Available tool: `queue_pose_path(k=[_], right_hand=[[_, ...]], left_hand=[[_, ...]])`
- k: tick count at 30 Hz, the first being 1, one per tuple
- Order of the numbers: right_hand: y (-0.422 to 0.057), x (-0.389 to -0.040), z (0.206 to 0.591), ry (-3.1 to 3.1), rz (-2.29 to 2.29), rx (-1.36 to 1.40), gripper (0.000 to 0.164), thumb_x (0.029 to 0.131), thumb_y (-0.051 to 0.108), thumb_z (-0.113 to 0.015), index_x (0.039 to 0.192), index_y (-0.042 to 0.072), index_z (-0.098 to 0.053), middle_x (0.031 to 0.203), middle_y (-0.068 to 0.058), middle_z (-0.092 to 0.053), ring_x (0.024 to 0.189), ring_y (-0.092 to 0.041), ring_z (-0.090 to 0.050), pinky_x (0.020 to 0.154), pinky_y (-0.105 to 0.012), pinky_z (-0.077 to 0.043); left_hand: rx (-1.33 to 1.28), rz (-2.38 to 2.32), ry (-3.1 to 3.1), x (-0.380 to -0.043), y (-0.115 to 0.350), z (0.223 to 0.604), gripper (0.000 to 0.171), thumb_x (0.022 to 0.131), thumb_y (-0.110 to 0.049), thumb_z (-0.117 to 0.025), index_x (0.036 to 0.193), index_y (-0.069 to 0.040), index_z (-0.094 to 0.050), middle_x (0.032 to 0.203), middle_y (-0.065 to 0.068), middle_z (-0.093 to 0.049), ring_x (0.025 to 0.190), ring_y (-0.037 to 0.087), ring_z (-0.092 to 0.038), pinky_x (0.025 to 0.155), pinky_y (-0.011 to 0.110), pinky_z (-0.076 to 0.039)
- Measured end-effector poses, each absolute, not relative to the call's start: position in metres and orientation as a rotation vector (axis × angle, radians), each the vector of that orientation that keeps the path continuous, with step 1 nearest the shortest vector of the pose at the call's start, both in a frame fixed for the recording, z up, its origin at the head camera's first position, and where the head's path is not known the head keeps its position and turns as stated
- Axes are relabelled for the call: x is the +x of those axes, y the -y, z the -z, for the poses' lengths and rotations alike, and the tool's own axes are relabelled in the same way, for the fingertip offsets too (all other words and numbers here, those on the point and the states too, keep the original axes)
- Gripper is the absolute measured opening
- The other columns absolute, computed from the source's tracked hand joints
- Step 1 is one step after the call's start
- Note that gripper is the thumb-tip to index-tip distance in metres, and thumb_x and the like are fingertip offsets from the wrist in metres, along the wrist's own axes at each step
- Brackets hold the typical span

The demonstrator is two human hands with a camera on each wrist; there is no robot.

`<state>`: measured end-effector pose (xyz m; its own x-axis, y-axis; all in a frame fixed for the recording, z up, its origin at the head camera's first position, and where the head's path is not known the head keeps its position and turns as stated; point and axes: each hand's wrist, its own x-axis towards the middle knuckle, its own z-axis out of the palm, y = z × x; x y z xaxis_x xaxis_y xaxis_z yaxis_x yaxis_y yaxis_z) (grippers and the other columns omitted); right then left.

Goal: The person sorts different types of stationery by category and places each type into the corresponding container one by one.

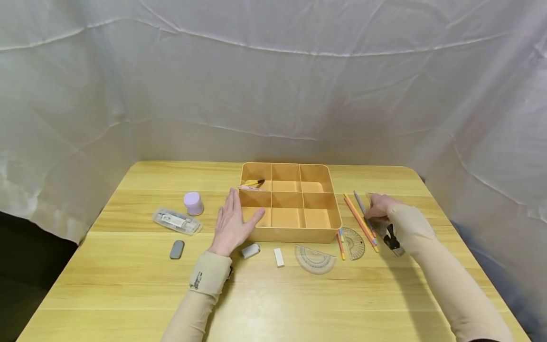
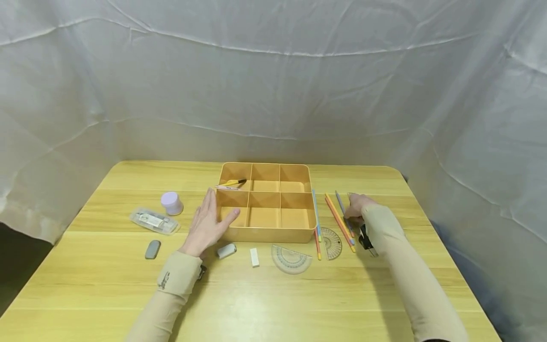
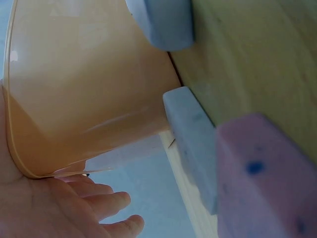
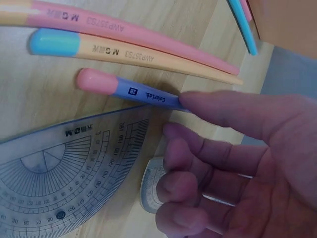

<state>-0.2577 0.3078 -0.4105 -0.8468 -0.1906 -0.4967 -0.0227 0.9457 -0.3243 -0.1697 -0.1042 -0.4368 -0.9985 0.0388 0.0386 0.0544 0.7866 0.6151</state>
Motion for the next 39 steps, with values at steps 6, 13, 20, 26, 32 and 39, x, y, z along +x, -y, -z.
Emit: queue_pose_path(k=[6,13,20,26,32,39], right_hand=[[-0.306,-0.262,0.412,-2.533,0.422,-0.134,0.029,0.082,0.011,-0.064,0.058,0.011,-0.048,0.046,0.005,-0.041,0.038,-0.004,-0.031,0.037,-0.015,-0.026],[-0.307,-0.266,0.420,-2.512,0.436,-0.150,0.019,0.083,0.009,-0.066,0.068,0.005,-0.055,0.051,0.003,-0.044,0.040,-0.005,-0.034,0.037,-0.016,-0.029],[-0.308,-0.268,0.408,-2.587,0.470,-0.232,0.026,0.086,0.010,-0.063,0.061,0.003,-0.060,0.045,0.006,-0.040,0.038,-0.004,-0.032,0.038,-0.017,-0.028],[-0.305,-0.267,0.381,-2.671,0.493,-0.359,0.030,0.091,0.011,-0.053,0.067,-0.001,-0.065,0.051,0.000,-0.053,0.043,-0.009,-0.045,0.040,-0.024,-0.041],[-0.293,-0.266,0.361,-2.726,0.656,-0.359,0.025,0.094,0.009,-0.051,0.081,-0.009,-0.064,0.057,-0.008,-0.064,0.053,-0.022,-0.063,0.051,-0.036,-0.057],[-0.275,-0.261,0.349,-2.803,0.794,-0.386,0.020,0.091,0.006,-0.050,0.097,-0.011,-0.060,0.066,-0.010,-0.067,0.059,-0.020,-0.064,0.057,-0.033,-0.058]], left_hand=[[-0.078,1.014,2.955,-0.170,0.104,0.437,0.104,0.088,-0.072,-0.035,0.152,0.001,0.002,0.159,0.015,0.008,0.144,0.026,0.003,0.117,0.052,-0.005],[-0.071,1.014,2.953,-0.168,0.103,0.438,0.103,0.089,-0.070,-0.037,0.152,0.003,0.001,0.159,0.015,0.007,0.143,0.027,0.003,0.117,0.052,-0.004],[-0.068,1.008,2.954,-0.169,0.103,0.438,0.104,0.089,-0.071,-0.037,0.152,0.003,0.001,0.159,0.015,0.007,0.143,0.026,0.002,0.117,0.052,-0.005],[-0.069,1.010,2.956,-0.170,0.104,0.436,0.105,0.089,-0.071,-0.036,0.152,0.003,0.002,0.159,0.015,0.008,0.143,0.026,0.003,0.117,0.052,-0.004],[-0.066,1.007,2.961,-0.170,0.104,0.436,0.105,0.088,-0.072,-0.036,0.152,0.003,0.002,0.159,0.015,0.008,0.143,0.026,0.003,0.117,0.052,-0.004],[-0.066,1.014,2.954,-0.171,0.104,0.437,0.105,0.089,-0.071,-0.037,0.152,0.005,-0.001,0.159,0.017,0.006,0.144,0.027,0.002,0.117,0.053,-0.005]])
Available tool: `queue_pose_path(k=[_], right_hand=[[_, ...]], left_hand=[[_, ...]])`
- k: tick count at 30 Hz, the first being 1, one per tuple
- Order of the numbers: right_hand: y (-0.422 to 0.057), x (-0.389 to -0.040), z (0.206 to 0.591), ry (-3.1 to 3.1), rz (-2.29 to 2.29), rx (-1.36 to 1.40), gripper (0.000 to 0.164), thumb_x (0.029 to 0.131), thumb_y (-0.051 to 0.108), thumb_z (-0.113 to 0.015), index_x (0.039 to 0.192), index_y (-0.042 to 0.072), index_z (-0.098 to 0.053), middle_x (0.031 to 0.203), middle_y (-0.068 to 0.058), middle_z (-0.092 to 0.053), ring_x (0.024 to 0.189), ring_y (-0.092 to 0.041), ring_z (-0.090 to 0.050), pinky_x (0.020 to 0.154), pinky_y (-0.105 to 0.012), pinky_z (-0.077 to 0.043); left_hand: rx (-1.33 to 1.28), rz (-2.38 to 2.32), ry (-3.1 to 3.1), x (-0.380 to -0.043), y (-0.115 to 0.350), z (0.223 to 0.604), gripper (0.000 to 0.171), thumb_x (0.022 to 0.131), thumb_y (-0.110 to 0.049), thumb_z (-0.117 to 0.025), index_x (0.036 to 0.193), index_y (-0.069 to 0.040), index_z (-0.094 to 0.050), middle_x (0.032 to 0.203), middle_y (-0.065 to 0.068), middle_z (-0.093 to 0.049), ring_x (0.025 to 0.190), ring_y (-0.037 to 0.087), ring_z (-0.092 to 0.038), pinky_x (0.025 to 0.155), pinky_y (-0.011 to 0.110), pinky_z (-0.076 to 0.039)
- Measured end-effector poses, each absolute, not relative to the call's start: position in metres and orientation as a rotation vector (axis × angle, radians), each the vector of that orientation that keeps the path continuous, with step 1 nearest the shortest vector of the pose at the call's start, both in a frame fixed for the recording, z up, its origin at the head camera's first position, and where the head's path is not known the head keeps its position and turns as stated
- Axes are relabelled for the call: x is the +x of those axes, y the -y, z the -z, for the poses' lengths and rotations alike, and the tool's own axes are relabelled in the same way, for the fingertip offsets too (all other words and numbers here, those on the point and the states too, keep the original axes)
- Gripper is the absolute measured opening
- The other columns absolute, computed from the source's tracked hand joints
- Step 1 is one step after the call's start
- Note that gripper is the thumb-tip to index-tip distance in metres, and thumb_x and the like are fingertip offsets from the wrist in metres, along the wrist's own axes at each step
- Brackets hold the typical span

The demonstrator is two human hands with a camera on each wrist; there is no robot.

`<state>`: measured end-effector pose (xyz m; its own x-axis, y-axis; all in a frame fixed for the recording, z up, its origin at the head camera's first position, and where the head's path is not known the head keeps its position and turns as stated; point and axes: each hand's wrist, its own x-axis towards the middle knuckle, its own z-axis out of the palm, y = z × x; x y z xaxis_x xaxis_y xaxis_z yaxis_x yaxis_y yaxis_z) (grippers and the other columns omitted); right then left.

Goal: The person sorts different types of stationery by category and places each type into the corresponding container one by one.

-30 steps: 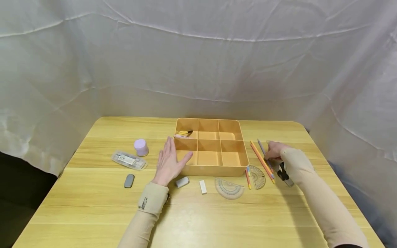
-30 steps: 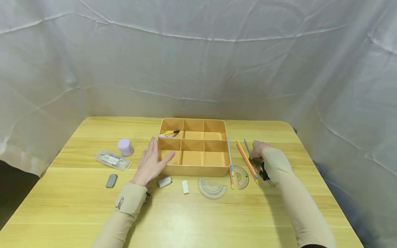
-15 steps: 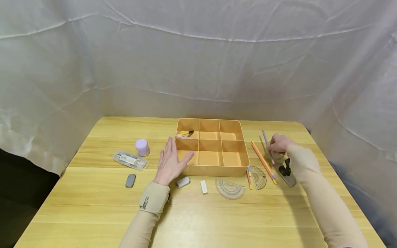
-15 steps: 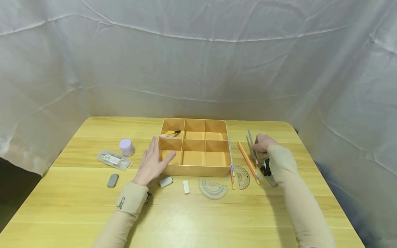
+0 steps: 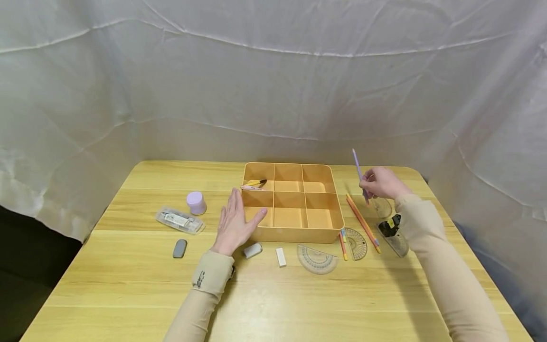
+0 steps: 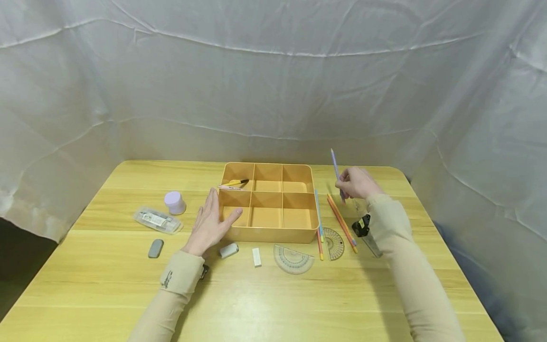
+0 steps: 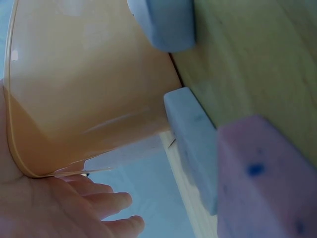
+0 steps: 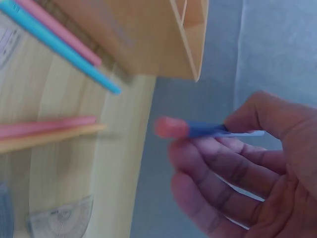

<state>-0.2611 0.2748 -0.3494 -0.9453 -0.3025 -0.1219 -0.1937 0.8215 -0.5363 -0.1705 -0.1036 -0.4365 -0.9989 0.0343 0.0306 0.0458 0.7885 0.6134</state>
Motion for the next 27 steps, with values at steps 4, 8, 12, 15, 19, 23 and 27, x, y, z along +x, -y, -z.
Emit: queue_pose_path(k=[4,8,12,15,19,23,27], right_hand=[[-0.265,-0.258,0.347,-2.875,0.838,-0.465,0.018,0.092,0.004,-0.051,0.098,-0.009,-0.061,0.068,-0.011,-0.064,0.057,-0.023,-0.063,0.051,-0.030,-0.056],[-0.255,-0.255,0.347,-2.949,0.878,-0.523,0.019,0.096,0.007,-0.052,0.102,-0.008,-0.063,0.073,-0.013,-0.062,0.051,-0.019,-0.059,0.043,-0.026,-0.052],[-0.242,-0.251,0.348,-3.054,0.902,-0.595,0.022,0.097,0.010,-0.053,0.105,-0.007,-0.066,0.076,-0.015,-0.063,0.048,-0.018,-0.054,0.039,-0.027,-0.046],[-0.232,-0.249,0.350,-3.143,0.916,-0.647,0.022,0.096,0.008,-0.055,0.105,-0.008,-0.068,0.078,-0.016,-0.065,0.051,-0.020,-0.051,0.043,-0.030,-0.042],[-0.224,-0.248,0.355,-3.238,0.893,-0.670,0.022,0.094,0.007,-0.057,0.102,-0.008,-0.070,0.079,-0.016,-0.066,0.056,-0.022,-0.048,0.049,-0.033,-0.039],[-0.220,-0.247,0.359,-3.273,0.836,-0.695,0.021,0.093,0.007,-0.058,0.099,-0.008,-0.071,0.080,-0.018,-0.066,0.060,-0.025,-0.050,0.053,-0.036,-0.041],[-0.218,-0.247,0.362,-3.232,0.783,-0.712,0.020,0.092,0.007,-0.059,0.097,-0.007,-0.072,0.081,-0.018,-0.068,0.063,-0.026,-0.055,0.055,-0.040,-0.047]], left_hand=[[-0.067,1.019,2.954,-0.171,0.104,0.437,0.106,0.088,-0.071,-0.037,0.152,0.005,0.000,0.159,0.017,0.006,0.144,0.027,0.002,0.116,0.054,-0.006],[-0.067,1.025,2.953,-0.171,0.104,0.437,0.106,0.088,-0.072,-0.037,0.152,0.004,0.000,0.159,0.016,0.007,0.144,0.026,0.003,0.116,0.054,-0.006],[-0.064,1.033,2.954,-0.170,0.105,0.437,0.106,0.088,-0.072,-0.037,0.152,0.004,0.002,0.159,0.015,0.007,0.144,0.026,0.003,0.116,0.055,-0.005],[-0.060,1.043,2.955,-0.170,0.105,0.438,0.106,0.088,-0.072,-0.037,0.152,0.003,0.002,0.159,0.015,0.008,0.144,0.026,0.004,0.116,0.056,-0.005],[-0.058,1.053,2.954,-0.170,0.106,0.438,0.106,0.088,-0.072,-0.038,0.152,0.002,0.003,0.159,0.015,0.008,0.143,0.025,0.004,0.116,0.056,-0.005],[-0.058,1.061,2.954,-0.170,0.106,0.438,0.106,0.088,-0.071,-0.039,0.152,0.002,0.004,0.159,0.015,0.008,0.143,0.025,0.004,0.116,0.056,-0.004],[-0.056,1.064,2.957,-0.170,0.106,0.438,0.106,0.088,-0.070,-0.039,0.152,0.002,0.005,0.159,0.015,0.009,0.143,0.025,0.005,0.116,0.056,-0.004]])
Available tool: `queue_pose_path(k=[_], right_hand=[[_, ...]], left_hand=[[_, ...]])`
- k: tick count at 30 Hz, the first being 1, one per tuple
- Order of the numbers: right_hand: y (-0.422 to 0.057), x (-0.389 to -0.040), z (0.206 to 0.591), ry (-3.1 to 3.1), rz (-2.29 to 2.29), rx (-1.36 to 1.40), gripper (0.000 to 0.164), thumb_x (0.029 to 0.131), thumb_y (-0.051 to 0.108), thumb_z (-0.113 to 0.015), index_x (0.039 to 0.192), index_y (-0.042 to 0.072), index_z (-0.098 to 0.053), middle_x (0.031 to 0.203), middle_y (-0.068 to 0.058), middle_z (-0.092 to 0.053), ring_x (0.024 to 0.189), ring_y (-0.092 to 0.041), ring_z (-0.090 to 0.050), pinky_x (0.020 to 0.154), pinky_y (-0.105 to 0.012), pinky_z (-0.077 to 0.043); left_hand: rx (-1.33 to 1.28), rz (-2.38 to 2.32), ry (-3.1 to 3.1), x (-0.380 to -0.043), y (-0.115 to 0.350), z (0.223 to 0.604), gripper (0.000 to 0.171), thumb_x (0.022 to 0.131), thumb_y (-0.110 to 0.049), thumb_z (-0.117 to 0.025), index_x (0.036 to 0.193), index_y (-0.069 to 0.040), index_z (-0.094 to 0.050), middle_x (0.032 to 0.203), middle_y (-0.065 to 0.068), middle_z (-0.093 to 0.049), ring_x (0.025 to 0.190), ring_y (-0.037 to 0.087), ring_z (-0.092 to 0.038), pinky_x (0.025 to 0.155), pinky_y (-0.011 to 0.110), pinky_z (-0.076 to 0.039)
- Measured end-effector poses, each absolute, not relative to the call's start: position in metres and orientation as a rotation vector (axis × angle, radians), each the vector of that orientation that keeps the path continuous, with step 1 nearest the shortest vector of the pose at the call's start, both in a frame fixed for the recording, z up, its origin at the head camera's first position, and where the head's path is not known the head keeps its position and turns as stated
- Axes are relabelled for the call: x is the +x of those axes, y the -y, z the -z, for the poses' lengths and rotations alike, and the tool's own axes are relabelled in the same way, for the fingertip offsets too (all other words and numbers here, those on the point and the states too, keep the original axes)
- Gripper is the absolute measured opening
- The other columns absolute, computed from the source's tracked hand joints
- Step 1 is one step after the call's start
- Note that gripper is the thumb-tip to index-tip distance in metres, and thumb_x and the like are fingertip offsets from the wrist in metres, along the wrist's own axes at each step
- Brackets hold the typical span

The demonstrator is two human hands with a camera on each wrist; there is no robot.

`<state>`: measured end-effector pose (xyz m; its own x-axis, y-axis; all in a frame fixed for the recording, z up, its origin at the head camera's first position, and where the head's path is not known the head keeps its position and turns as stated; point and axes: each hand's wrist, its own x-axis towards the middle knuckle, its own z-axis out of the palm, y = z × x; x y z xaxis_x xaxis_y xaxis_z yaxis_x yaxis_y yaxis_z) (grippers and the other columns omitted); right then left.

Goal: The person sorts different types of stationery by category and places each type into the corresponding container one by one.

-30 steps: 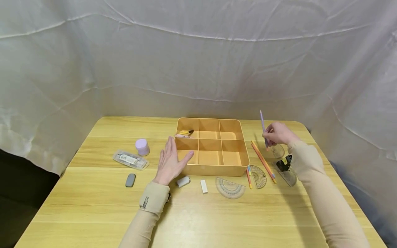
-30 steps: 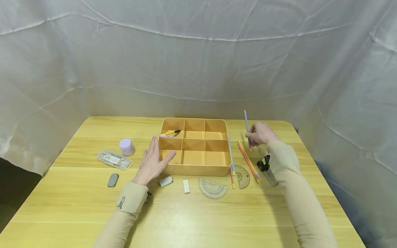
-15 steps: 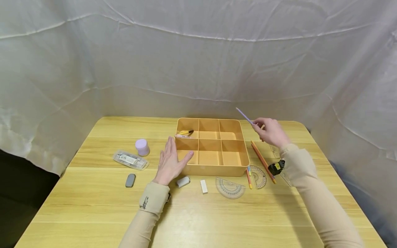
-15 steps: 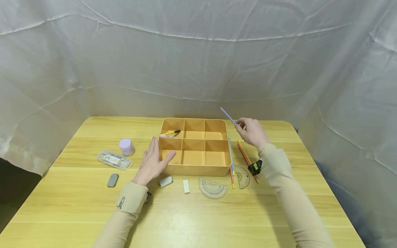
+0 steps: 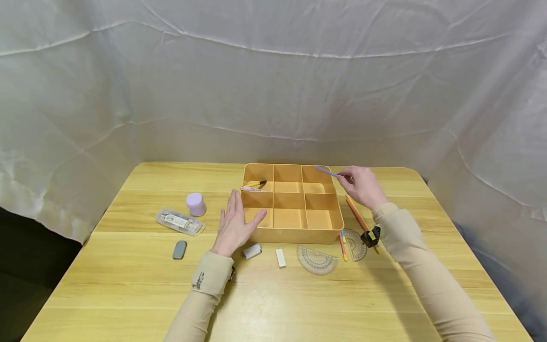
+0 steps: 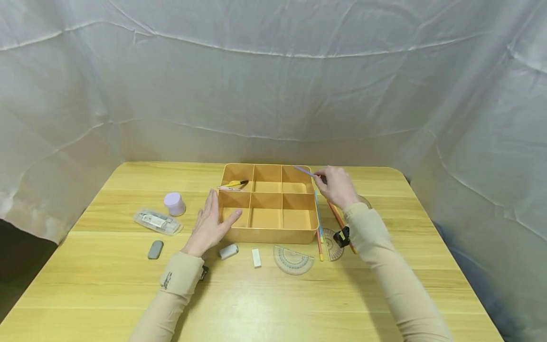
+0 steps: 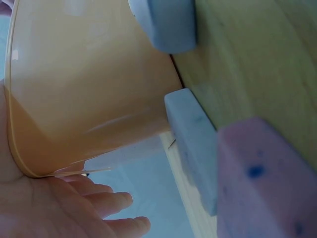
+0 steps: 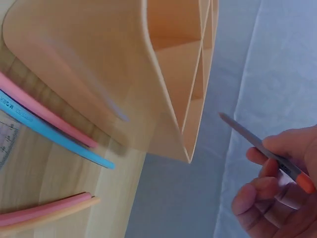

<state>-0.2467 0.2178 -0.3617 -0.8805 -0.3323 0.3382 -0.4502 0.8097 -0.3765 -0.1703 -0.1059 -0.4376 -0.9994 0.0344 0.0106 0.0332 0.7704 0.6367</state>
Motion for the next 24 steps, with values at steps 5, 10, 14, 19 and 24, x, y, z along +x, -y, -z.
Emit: queue_pose_path(k=[5,10,14,19,24], right_hand=[[-0.217,-0.248,0.367,2.810,-0.598,0.662,0.019,0.090,0.006,-0.060,0.094,-0.007,-0.074,0.079,-0.017,-0.071,0.062,-0.025,-0.059,0.057,-0.043,-0.051],[-0.216,-0.250,0.373,2.837,-0.536,0.704,0.017,0.088,0.006,-0.063,0.092,-0.006,-0.075,0.076,-0.016,-0.070,0.058,-0.022,-0.054,0.053,-0.038,-0.046],[-0.214,-0.250,0.376,2.860,-0.525,0.712,0.016,0.088,0.006,-0.065,0.092,-0.005,-0.076,0.075,-0.014,-0.070,0.056,-0.020,-0.051,0.050,-0.034,-0.041],[-0.212,-0.250,0.380,2.884,-0.503,0.693,0.016,0.087,0.006,-0.065,0.092,-0.005,-0.076,0.078,-0.015,-0.071,0.058,-0.022,-0.052,0.050,-0.035,-0.043],[-0.211,-0.252,0.385,2.905,-0.485,0.671,0.016,0.087,0.005,-0.064,0.093,-0.004,-0.076,0.080,-0.016,-0.071,0.063,-0.024,-0.055,0.054,-0.038,-0.046]], left_hand=[[0.057,-1.060,-2.956,-0.171,0.106,0.438,0.106,0.088,-0.071,-0.039,0.152,0.003,0.004,0.159,0.015,0.009,0.143,0.025,0.004,0.115,0.056,-0.005],[0.059,-1.060,-2.959,-0.171,0.106,0.438,0.106,0.088,-0.070,-0.040,0.152,0.003,0.003,0.159,0.015,0.009,0.144,0.025,0.004,0.115,0.056,-0.006],[0.059,-1.071,-2.959,-0.171,0.106,0.438,0.106,0.089,-0.069,-0.041,0.152,0.003,0.003,0.159,0.015,0.009,0.144,0.025,0.004,0.115,0.056,-0.006],[0.061,-1.081,-2.953,-0.171,0.106,0.438,0.106,0.088,-0.070,-0.040,0.152,0.003,0.003,0.159,0.015,0.009,0.144,0.025,0.005,0.115,0.056,-0.006],[0.064,-1.085,-2.953,-0.171,0.107,0.438,0.106,0.088,-0.070,-0.041,0.152,0.003,0.004,0.159,0.015,0.010,0.143,0.024,0.005,0.115,0.057,-0.005]])
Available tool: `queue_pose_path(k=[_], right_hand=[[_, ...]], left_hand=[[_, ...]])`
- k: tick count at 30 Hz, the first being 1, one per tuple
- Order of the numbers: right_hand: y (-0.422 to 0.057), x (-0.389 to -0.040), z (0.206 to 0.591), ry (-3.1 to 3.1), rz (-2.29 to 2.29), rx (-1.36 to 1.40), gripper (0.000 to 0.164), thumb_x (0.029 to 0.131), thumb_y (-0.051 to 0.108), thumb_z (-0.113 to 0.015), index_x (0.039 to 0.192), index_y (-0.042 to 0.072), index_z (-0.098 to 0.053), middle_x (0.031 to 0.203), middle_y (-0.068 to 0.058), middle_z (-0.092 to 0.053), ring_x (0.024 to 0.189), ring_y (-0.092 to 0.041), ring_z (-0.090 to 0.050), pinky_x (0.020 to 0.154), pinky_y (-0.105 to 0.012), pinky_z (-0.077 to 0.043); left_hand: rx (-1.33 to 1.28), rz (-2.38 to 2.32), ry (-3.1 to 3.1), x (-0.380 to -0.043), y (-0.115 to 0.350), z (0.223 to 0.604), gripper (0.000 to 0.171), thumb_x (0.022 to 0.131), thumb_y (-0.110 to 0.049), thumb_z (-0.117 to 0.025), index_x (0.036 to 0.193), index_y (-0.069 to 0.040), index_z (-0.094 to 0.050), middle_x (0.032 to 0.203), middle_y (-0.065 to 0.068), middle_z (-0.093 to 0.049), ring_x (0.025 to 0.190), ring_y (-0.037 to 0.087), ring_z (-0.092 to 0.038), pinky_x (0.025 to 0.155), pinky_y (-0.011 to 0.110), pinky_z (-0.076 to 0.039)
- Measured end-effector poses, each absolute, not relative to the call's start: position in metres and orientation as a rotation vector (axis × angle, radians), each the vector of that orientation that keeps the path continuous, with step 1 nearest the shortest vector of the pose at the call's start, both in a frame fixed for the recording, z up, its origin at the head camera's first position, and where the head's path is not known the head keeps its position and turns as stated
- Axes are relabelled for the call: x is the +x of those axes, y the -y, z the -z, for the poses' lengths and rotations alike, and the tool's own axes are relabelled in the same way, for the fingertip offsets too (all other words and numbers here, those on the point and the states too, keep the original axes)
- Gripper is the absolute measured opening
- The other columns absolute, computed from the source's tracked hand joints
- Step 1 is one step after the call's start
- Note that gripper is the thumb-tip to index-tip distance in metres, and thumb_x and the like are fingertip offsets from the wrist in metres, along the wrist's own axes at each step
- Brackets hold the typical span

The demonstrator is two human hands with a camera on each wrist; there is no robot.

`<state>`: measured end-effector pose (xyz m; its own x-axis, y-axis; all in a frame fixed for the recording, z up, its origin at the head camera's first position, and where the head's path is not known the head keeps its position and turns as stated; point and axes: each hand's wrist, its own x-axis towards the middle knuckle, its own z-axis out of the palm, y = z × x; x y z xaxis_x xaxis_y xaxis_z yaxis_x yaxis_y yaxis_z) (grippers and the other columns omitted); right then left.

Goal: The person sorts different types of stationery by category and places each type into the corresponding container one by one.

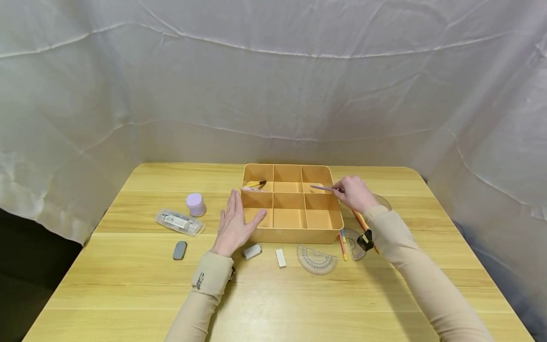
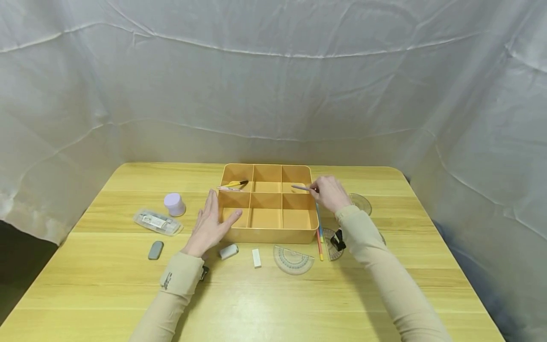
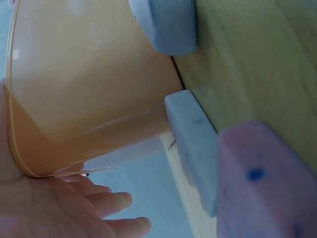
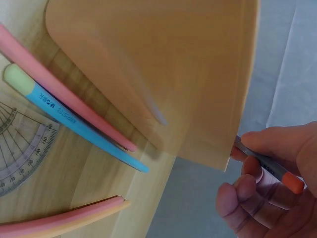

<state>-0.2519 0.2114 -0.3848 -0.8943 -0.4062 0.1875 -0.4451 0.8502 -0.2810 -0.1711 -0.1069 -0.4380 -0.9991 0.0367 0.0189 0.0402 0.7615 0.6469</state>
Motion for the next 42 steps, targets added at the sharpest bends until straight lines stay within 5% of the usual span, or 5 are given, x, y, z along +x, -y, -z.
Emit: queue_pose_path(k=[12,20,28,42], right_hand=[[-0.209,-0.249,0.389,2.896,-0.598,0.661,0.024,0.090,0.012,-0.064,0.105,-0.006,-0.072,0.072,-0.011,-0.066,0.058,-0.021,-0.052,0.053,-0.035,-0.042],[-0.243,-0.214,0.408,2.758,-1.000,0.309,0.043,0.099,0.031,-0.050,0.121,-0.003,-0.063,0.098,-0.020,-0.065,0.077,-0.029,-0.061,0.063,-0.043,-0.052],[-0.276,-0.177,0.442,2.793,-0.987,0.174,0.027,0.094,0.013,-0.057,0.108,-0.008,-0.067,0.088,-0.019,-0.067,0.072,-0.028,-0.064,0.059,-0.038,-0.053],[-0.286,-0.157,0.456,2.894,-0.772,0.203,0.015,0.081,0.014,-0.072,0.077,0.005,-0.062,0.065,-0.002,-0.057,0.057,-0.015,-0.048,0.053,-0.033,-0.040]], left_hand=[[-0.046,1.074,2.945,-0.171,0.112,0.439,0.106,0.089,-0.070,-0.040,0.152,0.003,0.004,0.159,0.015,0.010,0.143,0.025,0.005,0.115,0.057,-0.005],[-0.057,1.071,2.943,-0.170,0.113,0.439,0.106,0.088,-0.071,-0.039,0.152,0.003,0.004,0.158,0.015,0.011,0.143,0.024,0.006,0.115,0.056,-0.005],[-0.065,1.091,2.944,-0.169,0.113,0.438,0.104,0.089,-0.068,-0.040,0.152,0.002,0.004,0.158,0.014,0.012,0.143,0.023,0.007,0.116,0.055,-0.003],[-0.069,1.072,2.942,-0.170,0.113,0.439,0.104,0.090,-0.069,-0.039,0.152,0.003,0.003,0.158,0.014,0.012,0.143,0.023,0.006,0.116,0.055,-0.004]])
